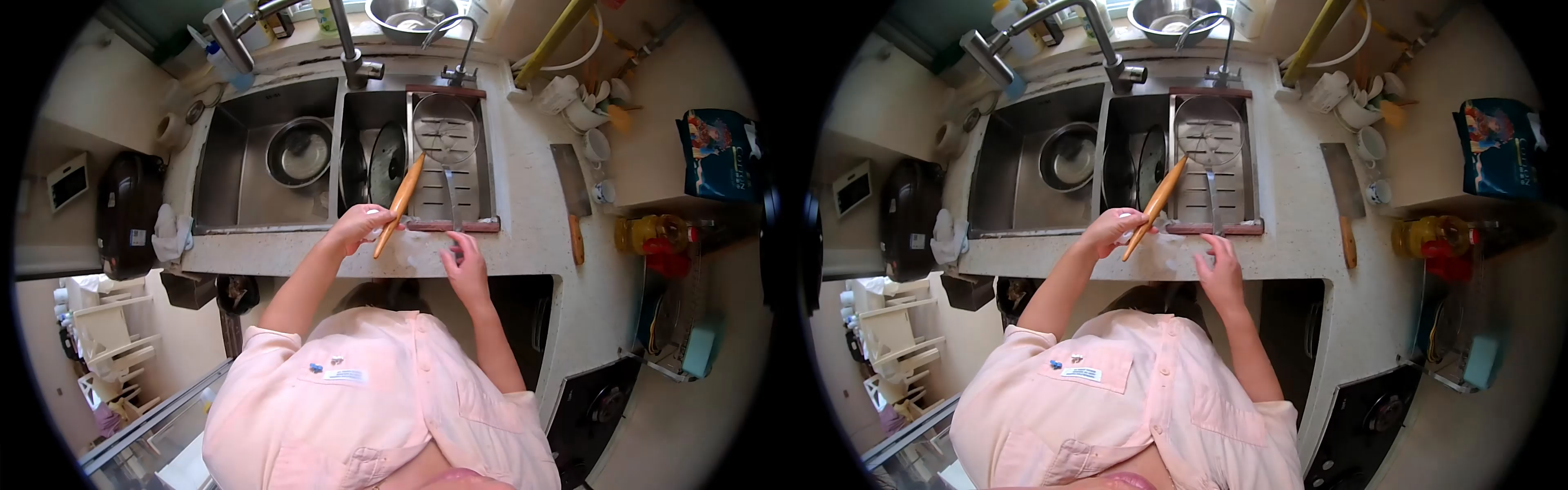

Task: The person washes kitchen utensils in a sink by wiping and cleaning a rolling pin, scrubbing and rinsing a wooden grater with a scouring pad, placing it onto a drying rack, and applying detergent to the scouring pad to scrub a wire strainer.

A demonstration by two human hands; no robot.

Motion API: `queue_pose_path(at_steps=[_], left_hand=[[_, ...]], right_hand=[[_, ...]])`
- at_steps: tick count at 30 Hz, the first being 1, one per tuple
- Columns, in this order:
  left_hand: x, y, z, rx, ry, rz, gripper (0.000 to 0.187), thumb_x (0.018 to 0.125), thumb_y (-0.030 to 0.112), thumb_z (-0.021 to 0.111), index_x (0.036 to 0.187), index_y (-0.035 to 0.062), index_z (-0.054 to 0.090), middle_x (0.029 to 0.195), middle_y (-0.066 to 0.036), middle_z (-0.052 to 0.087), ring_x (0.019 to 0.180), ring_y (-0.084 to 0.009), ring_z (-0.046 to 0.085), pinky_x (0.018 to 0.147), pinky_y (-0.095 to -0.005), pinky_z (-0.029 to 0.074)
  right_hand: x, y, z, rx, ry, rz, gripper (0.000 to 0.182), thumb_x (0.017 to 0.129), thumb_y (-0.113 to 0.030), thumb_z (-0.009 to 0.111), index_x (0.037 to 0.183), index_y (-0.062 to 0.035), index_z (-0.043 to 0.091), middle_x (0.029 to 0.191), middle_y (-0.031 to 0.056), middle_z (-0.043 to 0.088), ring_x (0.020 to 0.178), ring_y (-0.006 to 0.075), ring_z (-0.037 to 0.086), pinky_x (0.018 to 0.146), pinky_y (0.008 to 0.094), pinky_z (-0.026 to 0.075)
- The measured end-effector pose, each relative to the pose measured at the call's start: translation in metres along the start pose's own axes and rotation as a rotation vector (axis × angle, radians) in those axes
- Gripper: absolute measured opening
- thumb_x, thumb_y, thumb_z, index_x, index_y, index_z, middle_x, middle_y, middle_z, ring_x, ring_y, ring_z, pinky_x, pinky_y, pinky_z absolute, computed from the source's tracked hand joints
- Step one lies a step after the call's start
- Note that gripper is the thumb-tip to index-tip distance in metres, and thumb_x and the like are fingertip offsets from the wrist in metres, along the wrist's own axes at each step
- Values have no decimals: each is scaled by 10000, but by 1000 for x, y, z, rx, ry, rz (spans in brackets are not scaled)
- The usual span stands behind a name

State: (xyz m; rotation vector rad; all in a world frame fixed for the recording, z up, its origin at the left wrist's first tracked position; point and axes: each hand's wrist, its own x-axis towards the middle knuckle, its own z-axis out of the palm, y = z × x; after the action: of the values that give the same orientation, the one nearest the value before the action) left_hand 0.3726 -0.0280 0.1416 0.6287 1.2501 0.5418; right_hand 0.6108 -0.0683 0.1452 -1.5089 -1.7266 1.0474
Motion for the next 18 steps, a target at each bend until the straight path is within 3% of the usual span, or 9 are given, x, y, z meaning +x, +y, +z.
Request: queue_pose_path(at_steps=[4,7,10,14,17,18], left_hand=[[-13,-5,-4,-17,23,18,247,812,316,593,932,103,561,902,-26,652,873,-91,531,712,-312,370],[-30,3,-6,15,71,85,254,795,272,621,952,83,556,919,-46,643,833,-99,540,710,-298,393],[-53,-5,-24,33,117,262,286,761,191,664,982,52,551,884,-42,623,782,-96,543,680,-261,425],[-79,-16,-48,45,239,324,355,717,108,695,1025,13,545,815,1,560,709,-80,532,595,-212,435],[-85,-26,-74,-76,210,297,353,726,115,680,1035,11,545,820,-3,568,689,-68,521,602,-215,434],[-86,-29,-84,-97,211,312,342,743,127,665,1041,14,543,834,-7,566,710,-73,521,622,-214,432]], right_hand=[[6,-1,52,-119,13,-404,318,735,-106,642,1038,-62,552,990,105,519,861,241,555,706,340,467],[14,25,78,-347,-139,-303,300,700,-115,664,986,-83,579,949,104,509,862,280,532,732,374,462],[14,31,80,-334,-124,-184,275,696,-133,672,958,-102,596,931,98,492,885,285,514,729,390,458],[12,16,69,-327,-32,-175,287,732,-144,644,1005,-77,586,973,111,499,916,295,506,752,382,441],[19,0,60,-319,18,-119,314,742,-151,642,1033,-52,575,995,121,505,927,303,503,769,381,430],[23,-6,61,-295,59,-156,287,766,-136,622,1029,-32,576,949,118,527,845,274,538,726,354,444]])
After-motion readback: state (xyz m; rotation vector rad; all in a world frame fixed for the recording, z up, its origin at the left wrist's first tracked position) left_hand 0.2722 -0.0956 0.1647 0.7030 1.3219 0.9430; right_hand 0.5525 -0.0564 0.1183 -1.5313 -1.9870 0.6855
